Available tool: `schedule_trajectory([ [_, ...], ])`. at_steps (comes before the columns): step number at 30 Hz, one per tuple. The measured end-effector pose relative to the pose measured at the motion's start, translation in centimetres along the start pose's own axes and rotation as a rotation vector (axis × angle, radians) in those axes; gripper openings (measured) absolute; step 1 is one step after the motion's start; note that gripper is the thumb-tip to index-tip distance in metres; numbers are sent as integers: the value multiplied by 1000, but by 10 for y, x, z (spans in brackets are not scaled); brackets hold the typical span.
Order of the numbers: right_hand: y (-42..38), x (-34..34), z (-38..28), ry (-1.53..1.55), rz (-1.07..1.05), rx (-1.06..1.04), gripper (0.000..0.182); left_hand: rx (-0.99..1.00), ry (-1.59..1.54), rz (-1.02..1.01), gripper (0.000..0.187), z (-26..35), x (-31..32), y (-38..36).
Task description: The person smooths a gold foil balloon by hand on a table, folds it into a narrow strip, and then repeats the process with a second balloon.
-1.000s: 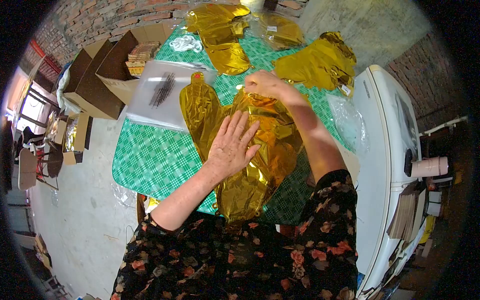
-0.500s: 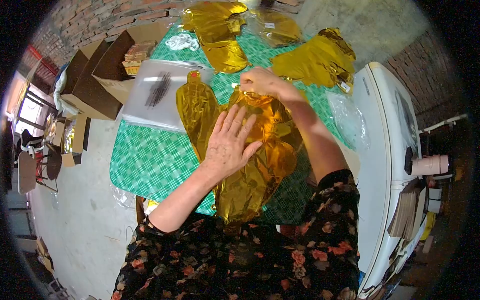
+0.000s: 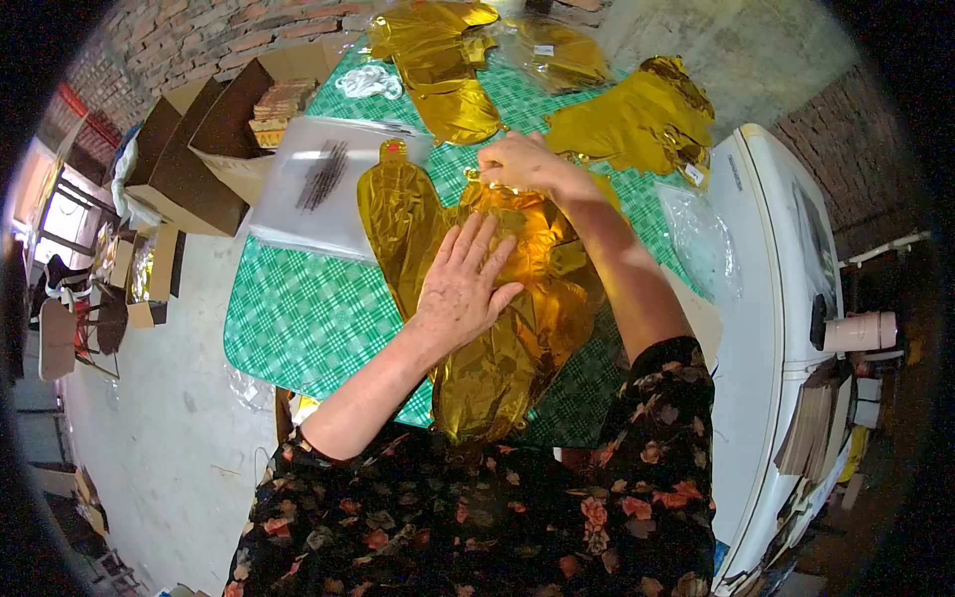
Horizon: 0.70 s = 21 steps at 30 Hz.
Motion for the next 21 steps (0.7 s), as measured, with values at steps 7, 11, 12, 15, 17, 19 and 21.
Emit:
schedule_trajectory([
  [7, 2, 3, 0, -18, 23, -22, 23, -30, 65, -88, 64, -1, 8, -1],
  [11, -17, -16, -7, -68, 251, 52, 28, -40, 75, -119, 63, -2, 9, 0],
  [12, -23, -21, -12, -104, 364, 53, 30, -38, 72, -115, 63, -1, 8, 0],
  [15, -42, -13, -28, -136, 394, 107, 34, -28, 53, -95, 63, -1, 8, 1],
  [17, -66, -3, -42, -108, 424, 92, 37, -32, 57, -110, 64, 0, 9, 3],
  [19, -90, 13, -52, -60, 569, 7, 41, -48, 85, -156, 64, 1, 8, 4],
  [21, -100, 28, -45, -114, 477, 48, 48, -19, 78, -111, 65, 2, 7, 3],
])
Point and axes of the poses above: each hand's wrist, its own y-axis towards the middle knuckle, its own x-axis out of the palm, z = x × y, the point moved 9 cm from there along y, towards the middle knuckle, and after that the axes turned 12 degrees about -y, right-handed, at the moved point
